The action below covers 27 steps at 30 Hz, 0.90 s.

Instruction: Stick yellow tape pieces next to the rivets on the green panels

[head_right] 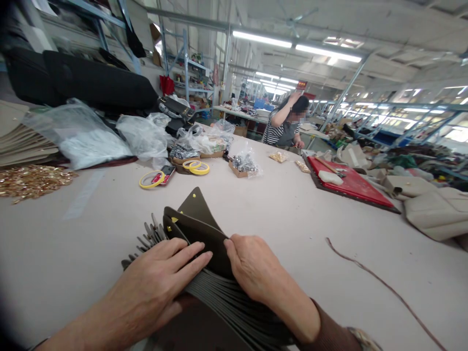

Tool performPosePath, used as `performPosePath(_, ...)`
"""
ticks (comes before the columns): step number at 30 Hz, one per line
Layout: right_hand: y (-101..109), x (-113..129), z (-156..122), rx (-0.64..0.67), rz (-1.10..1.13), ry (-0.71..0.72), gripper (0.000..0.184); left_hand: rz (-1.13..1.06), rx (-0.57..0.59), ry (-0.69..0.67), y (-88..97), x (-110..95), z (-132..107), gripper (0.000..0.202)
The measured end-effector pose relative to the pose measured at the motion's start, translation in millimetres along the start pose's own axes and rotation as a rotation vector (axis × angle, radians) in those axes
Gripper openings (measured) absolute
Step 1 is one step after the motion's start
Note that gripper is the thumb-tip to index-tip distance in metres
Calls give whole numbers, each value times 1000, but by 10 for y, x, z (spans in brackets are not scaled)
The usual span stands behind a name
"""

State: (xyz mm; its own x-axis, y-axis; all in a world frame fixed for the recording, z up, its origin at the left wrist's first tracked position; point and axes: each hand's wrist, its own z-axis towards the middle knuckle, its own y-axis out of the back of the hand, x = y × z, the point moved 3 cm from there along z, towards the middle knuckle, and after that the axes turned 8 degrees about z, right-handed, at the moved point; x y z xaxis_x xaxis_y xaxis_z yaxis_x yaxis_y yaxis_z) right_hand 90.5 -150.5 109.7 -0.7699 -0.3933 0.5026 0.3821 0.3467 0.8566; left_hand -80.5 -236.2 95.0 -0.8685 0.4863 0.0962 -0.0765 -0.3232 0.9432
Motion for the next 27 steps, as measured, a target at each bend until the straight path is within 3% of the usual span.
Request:
performPosePath(4,25,-75,67,-1,-6,-59,45,-23,-42,0,4,-5,-51,52)
performPosePath(11,42,6,9,13,-25,33,44,-4,-172,30,17,-11,-122,50)
performPosePath(15,-10,185,-147,165,51,176,37,14,-138,8,19,21,-70,49)
performPosePath(18,-27,236,-198,224,114,188,36,10,-94,-9,-1,42,-34,43)
performPosePath(27,-32,86,-102,155,223,146,44,11,-141,-32,-62,41,-64,41)
